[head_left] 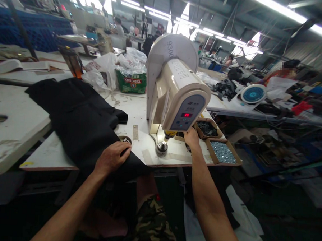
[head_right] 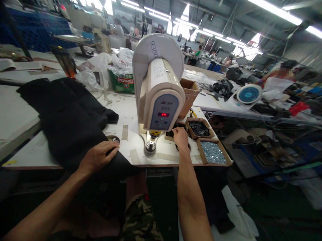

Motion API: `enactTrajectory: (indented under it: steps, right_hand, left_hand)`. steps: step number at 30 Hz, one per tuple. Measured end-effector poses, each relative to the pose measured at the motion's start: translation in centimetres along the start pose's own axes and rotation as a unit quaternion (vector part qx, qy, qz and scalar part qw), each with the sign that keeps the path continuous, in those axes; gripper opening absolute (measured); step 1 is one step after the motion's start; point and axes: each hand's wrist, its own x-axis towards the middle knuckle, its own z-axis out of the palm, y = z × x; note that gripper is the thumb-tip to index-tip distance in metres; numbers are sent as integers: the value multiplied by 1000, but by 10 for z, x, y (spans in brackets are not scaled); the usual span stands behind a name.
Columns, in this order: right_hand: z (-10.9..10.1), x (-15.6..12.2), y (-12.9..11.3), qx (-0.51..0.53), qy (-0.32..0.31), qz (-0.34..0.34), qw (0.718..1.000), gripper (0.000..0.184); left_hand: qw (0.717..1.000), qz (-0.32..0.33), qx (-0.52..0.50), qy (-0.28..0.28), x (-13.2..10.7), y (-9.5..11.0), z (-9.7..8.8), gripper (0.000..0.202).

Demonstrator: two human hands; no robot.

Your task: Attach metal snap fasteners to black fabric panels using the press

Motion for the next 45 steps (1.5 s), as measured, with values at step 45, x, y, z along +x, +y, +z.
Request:
enactTrajectory:
  steps: [45]
  right_hand:
    - [60,-139,-101,694,60,228,680,38]
  left_hand:
    - [999,10,43,-22,-2,-4,-2,31]
